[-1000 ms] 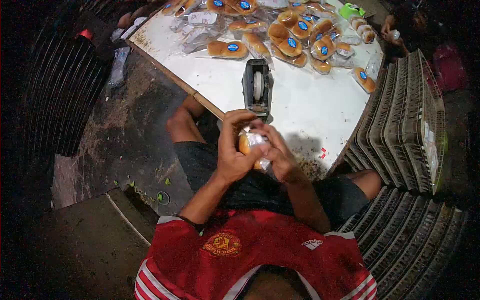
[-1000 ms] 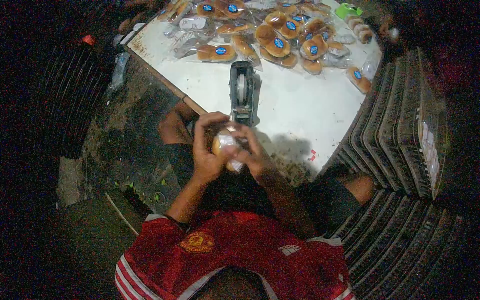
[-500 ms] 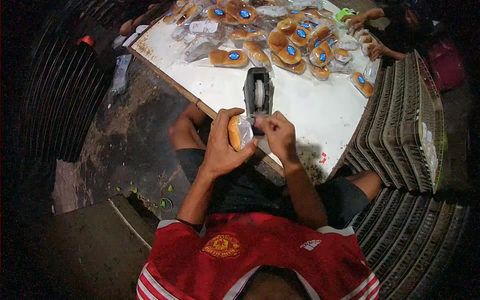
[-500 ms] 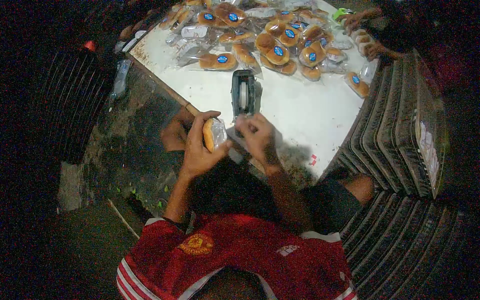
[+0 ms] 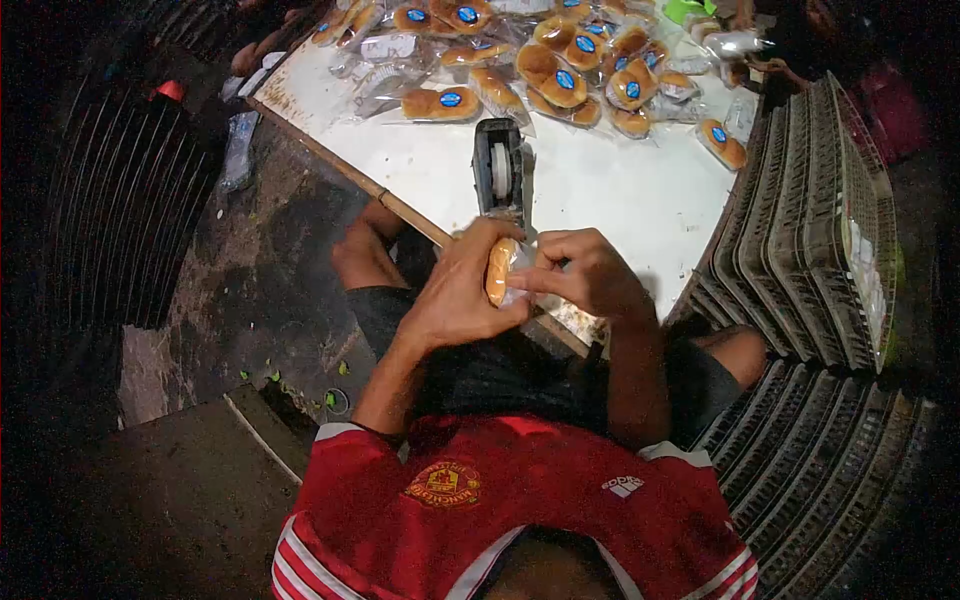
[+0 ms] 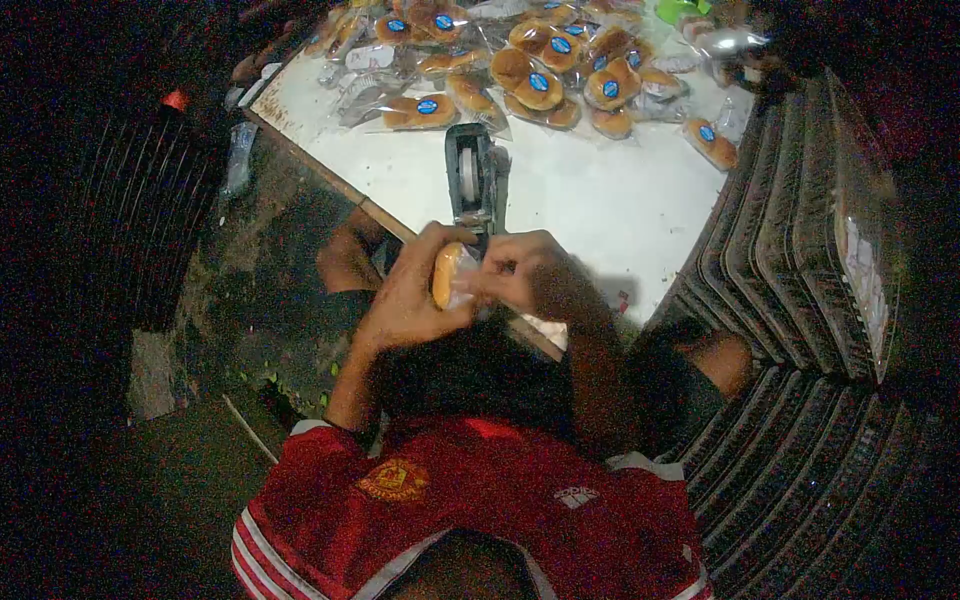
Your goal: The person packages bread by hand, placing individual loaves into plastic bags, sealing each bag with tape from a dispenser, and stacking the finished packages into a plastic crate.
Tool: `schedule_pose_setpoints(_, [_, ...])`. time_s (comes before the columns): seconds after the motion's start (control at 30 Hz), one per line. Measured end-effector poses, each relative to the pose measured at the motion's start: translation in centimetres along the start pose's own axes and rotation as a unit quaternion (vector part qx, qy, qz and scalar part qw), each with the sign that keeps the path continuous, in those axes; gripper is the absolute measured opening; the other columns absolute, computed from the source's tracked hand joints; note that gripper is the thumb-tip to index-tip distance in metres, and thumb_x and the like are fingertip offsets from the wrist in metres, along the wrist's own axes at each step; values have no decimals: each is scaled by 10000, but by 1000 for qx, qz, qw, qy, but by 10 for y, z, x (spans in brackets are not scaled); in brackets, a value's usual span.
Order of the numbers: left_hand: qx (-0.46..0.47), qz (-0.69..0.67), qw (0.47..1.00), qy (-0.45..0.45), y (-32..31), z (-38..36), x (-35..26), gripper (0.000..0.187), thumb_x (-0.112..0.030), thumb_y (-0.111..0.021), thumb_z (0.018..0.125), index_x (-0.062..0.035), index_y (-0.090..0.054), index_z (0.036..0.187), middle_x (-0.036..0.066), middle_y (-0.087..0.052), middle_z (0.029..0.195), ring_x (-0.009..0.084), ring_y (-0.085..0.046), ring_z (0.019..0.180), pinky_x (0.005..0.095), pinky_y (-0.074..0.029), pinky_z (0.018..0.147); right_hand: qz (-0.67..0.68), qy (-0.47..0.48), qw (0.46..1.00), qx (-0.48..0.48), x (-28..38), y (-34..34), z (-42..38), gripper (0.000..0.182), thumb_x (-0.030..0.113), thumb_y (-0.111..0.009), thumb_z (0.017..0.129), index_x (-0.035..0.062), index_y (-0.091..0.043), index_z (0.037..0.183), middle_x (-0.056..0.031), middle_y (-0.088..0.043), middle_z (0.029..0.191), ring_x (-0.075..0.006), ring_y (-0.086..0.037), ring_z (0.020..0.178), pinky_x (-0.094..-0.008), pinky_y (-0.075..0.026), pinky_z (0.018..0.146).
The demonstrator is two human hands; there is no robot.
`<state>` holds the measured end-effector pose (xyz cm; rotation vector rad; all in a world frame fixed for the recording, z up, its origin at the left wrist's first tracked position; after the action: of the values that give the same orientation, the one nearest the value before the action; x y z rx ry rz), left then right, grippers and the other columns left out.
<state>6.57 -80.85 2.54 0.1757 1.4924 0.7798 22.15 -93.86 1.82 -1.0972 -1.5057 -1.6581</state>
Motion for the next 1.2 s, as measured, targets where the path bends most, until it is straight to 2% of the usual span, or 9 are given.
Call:
schedule_pose_setpoints(0.17, [87,-350,933,18,-10,-7,-3,563,-232,-728,805,-45,-507,1287,117,-568,1183,217,-570,1082,329,-435,976,249,33,968,-23,-53,-32,-1,961,682,-799,684,38,-485,1324,-142,-590,1186,-240,-593,1097,-381,-508,926])
schedule_pose_setpoints(0.23, [102,-630,768,43,-20,-10,9,436,-262,-593,910,-18,-533,1267,122,-526,1205,232,-547,1103,336,-415,998,398,-33,917,-4,-44,-52,-12,1033,686,-804,671,22,-453,1380,-149,-576,1239,-249,-570,1139,-375,-489,959])
schedule_pose_setpoints(0.33, [-56,-295,950,-92,-5,16,16,390,-265,-489,953,6,-571,1220,125,-510,1181,253,-526,1118,356,-402,1007,417,-87,900,-92,-99,-61,-11,895,610,-764,780,-19,-490,1355,-96,-615,1186,-196,-588,1093,-337,-483,953])
schedule_pose_setpoints(0.4, [-177,-230,956,-41,2,40,33,321,-178,-547,923,11,-597,1177,141,-543,1143,281,-527,1127,380,-397,1002,434,-84,864,-240,-115,-60,1,649,449,-717,887,3,-536,1322,-100,-650,1159,-190,-616,1031,-312,-501,881])
schedule_pose_setpoints(0.5, [-266,49,960,-79,27,102,93,314,-112,-640,854,4,-608,1144,172,-556,1188,346,-528,1142,406,-411,990,30,-79,868,-490,-105,-29,34,514,327,-691,896,19,-558,1285,-180,-640,1045,-312,-625,921,-419,-499,801])
schedule_pose_setpoints(0.6, [-235,235,934,-131,40,169,172,422,-112,-675,818,-25,-575,1218,179,-566,1221,363,-527,1173,493,-393,989,-317,-113,836,-433,-116,-24,44,490,181,-730,880,-59,-542,1263,-175,-617,982,-319,-596,870,-415,-488,814])
schedule_pose_setpoints(0.77, [-122,442,886,-65,26,237,299,611,-215,-709,800,-140,-511,1374,136,-571,1257,347,-529,1207,538,-334,1017,-208,-111,915,-328,-117,-40,46,515,262,-696,919,-43,-541,1304,-202,-607,1042,-318,-617,939,-426,-503,821])
schedule_pose_setpoints(0.97, [-151,347,923,-73,58,166,166,447,-60,-685,772,-96,-582,1205,117,-603,1137,338,-534,1133,516,-319,993,148,-121,890,-415,-100,-12,27,444,325,-607,982,-31,-568,1244,-183,-645,1182,-231,-633,1057,-354,-510,929])
schedule_pose_setpoints(1.2, [-174,317,889,-281,41,51,26,563,-123,-684,792,-277,-588,1325,89,-427,1519,331,-311,1446,566,-193,1169,293,-24,932,-212,-30,-14,32,711,438,-664,929,-51,-428,1387,-157,-615,1276,-209,-588,1158,-362,-453,1014])
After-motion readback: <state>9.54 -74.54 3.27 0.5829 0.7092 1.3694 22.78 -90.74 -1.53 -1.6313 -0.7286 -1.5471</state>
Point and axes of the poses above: each hand's wrist, its own z-axis towards the middle knuckle, its own y-axis out of the back of the hand, x = y × z, the point moved 1 cm from there along z, towards the middle knuckle
